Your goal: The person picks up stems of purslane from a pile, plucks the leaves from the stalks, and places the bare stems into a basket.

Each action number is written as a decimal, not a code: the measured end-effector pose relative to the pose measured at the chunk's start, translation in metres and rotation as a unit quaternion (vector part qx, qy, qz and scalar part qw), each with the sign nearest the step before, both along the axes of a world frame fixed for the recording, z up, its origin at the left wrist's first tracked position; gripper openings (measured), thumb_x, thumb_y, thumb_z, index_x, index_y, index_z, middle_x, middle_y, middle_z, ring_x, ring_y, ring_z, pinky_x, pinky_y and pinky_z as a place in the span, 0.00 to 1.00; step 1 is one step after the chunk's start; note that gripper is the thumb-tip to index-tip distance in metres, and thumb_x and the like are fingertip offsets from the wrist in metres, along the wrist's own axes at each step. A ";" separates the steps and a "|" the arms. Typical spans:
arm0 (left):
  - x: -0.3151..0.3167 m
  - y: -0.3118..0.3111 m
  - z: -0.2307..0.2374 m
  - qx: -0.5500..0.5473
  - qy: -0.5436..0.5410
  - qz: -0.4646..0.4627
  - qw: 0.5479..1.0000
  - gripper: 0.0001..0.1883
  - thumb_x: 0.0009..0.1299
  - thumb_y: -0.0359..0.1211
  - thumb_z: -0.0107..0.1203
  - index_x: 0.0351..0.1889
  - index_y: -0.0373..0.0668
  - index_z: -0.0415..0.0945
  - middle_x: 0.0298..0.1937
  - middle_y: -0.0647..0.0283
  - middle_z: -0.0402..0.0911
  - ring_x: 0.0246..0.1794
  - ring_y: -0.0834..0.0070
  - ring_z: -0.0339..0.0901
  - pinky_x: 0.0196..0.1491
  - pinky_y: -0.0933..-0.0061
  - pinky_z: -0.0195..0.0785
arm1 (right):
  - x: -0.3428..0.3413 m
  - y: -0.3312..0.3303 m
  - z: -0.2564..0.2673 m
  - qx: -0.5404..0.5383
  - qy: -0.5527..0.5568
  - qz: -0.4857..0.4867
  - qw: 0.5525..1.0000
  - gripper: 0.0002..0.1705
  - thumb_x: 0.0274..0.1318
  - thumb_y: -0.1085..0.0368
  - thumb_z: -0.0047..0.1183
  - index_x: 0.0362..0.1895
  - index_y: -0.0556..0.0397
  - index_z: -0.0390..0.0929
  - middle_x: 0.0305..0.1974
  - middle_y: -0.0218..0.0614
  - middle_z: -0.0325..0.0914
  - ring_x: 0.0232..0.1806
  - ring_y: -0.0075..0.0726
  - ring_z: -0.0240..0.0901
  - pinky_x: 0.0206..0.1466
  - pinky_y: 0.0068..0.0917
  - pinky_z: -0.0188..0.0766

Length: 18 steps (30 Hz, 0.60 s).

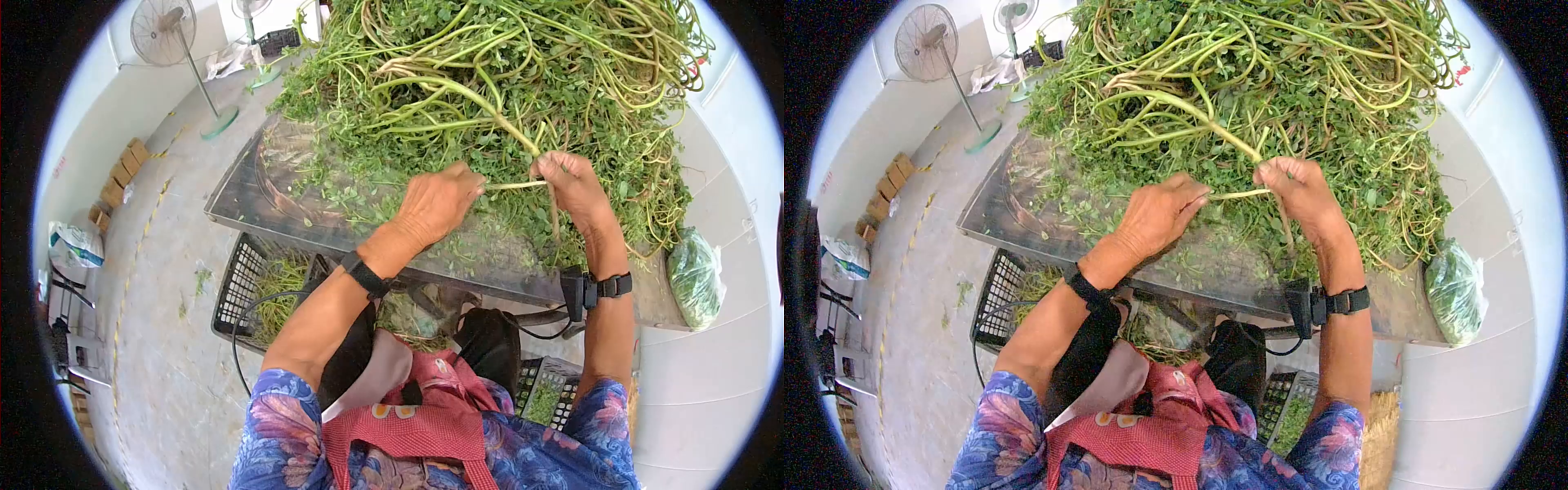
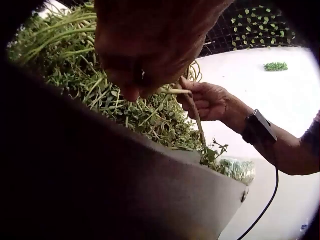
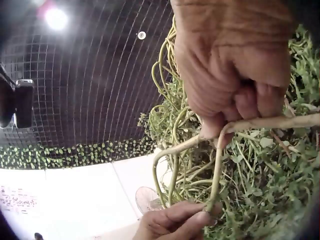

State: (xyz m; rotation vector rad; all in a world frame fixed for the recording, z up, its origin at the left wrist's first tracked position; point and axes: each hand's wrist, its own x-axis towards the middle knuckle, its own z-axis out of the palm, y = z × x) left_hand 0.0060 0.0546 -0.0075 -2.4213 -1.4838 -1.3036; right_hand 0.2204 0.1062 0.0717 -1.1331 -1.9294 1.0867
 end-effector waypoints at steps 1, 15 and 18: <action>-0.002 0.002 0.000 -0.002 -0.001 0.000 1.000 0.07 0.64 0.32 0.51 0.38 0.42 0.75 0.32 0.58 0.74 0.30 0.55 0.74 0.31 0.61 0.68 | -0.002 0.001 0.000 0.032 -0.006 -0.009 0.999 0.16 0.56 0.54 0.53 0.28 0.55 0.79 0.17 0.24 0.67 0.21 0.20 0.59 0.24 0.23 0.57; -0.001 -0.025 -0.012 0.030 0.023 0.021 0.999 0.07 0.66 0.33 0.49 0.32 0.39 0.72 0.25 0.61 0.74 0.21 0.66 0.73 0.22 0.67 0.67 | -0.042 0.032 -0.058 0.372 -0.208 -0.182 0.886 0.17 0.53 0.55 0.53 0.24 0.58 0.76 0.19 0.48 0.72 0.21 0.55 0.69 0.25 0.42 0.65; -0.015 -0.021 -0.009 -0.405 -0.391 -0.126 0.817 0.09 0.69 0.33 0.48 0.36 0.37 0.74 0.26 0.66 0.75 0.18 0.80 0.71 0.20 0.77 0.66 | -0.039 0.034 -0.058 0.341 -0.164 -0.133 0.916 0.17 0.53 0.55 0.54 0.26 0.58 0.77 0.17 0.47 0.71 0.19 0.53 0.67 0.24 0.40 0.63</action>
